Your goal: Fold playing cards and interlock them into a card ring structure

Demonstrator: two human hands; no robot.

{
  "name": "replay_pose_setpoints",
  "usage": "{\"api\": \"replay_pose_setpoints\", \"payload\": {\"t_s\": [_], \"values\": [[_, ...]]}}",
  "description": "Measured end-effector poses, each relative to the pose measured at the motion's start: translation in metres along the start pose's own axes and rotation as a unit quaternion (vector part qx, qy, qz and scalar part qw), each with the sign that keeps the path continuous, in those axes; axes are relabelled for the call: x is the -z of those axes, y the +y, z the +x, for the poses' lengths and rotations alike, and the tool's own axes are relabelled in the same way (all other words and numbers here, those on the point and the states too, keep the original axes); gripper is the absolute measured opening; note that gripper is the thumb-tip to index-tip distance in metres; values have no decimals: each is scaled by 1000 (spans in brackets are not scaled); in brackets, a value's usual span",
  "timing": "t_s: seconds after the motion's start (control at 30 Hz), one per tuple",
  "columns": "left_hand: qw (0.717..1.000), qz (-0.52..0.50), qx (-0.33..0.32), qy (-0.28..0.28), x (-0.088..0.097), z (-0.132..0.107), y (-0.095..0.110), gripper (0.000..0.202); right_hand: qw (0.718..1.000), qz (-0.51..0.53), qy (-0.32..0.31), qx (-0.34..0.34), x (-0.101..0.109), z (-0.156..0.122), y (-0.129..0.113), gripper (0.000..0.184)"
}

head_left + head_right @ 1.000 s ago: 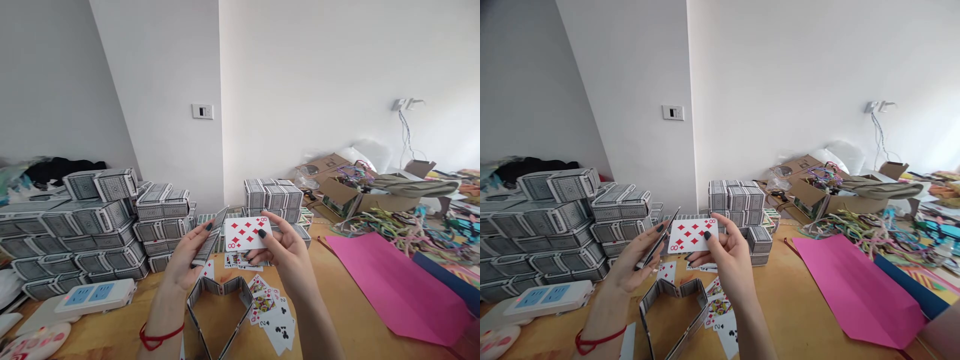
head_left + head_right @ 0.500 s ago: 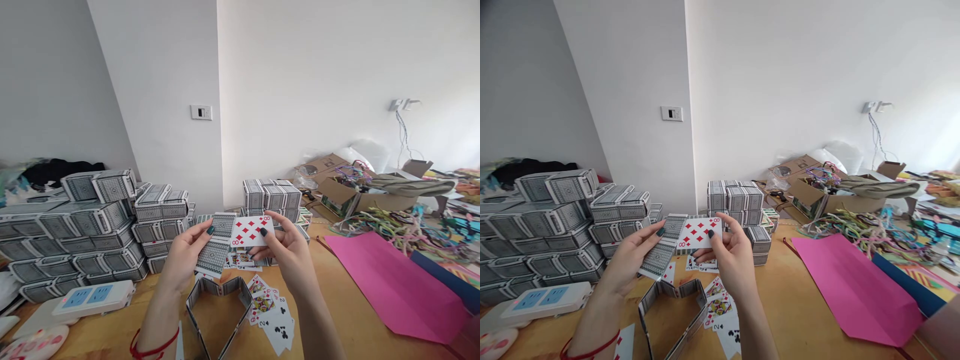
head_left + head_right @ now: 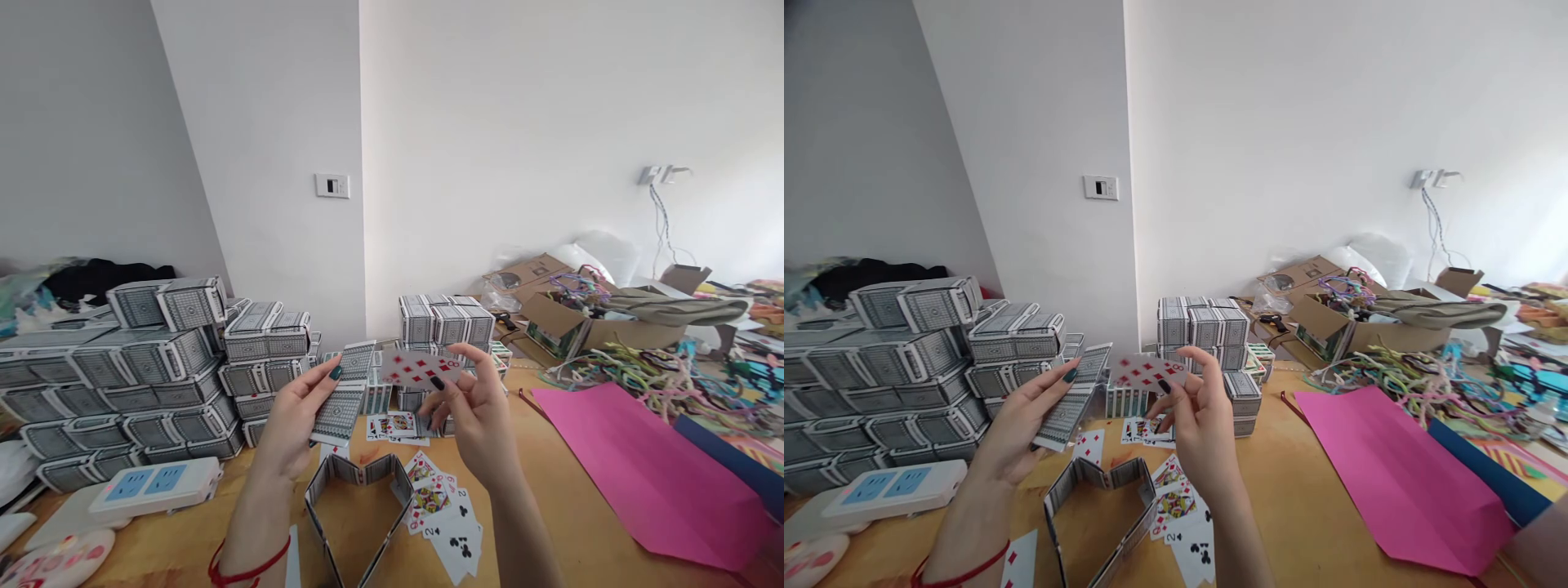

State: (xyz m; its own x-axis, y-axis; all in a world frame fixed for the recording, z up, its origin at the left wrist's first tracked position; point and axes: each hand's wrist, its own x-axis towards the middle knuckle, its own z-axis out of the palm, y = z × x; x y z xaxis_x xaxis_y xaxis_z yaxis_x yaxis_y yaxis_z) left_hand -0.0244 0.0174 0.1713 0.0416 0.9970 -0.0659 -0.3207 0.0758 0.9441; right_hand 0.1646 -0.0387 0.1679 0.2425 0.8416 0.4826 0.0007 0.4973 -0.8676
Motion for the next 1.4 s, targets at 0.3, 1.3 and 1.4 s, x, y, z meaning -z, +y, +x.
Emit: {"api": "replay_pose_setpoints", "payload": {"t_s": [0.3,1.3,1.4], "values": [[997,-21,69,-41,-2,-3,4,33,980,-114,-48,159,4,-1,-2,30],[993,47,64,-88,-2,0,-1,29,987,-90,-21,128,12,4,8,23],[993,52,66,-82,-2,-1,0,29,986,-102,-19,129,12,4,9,23]]}}
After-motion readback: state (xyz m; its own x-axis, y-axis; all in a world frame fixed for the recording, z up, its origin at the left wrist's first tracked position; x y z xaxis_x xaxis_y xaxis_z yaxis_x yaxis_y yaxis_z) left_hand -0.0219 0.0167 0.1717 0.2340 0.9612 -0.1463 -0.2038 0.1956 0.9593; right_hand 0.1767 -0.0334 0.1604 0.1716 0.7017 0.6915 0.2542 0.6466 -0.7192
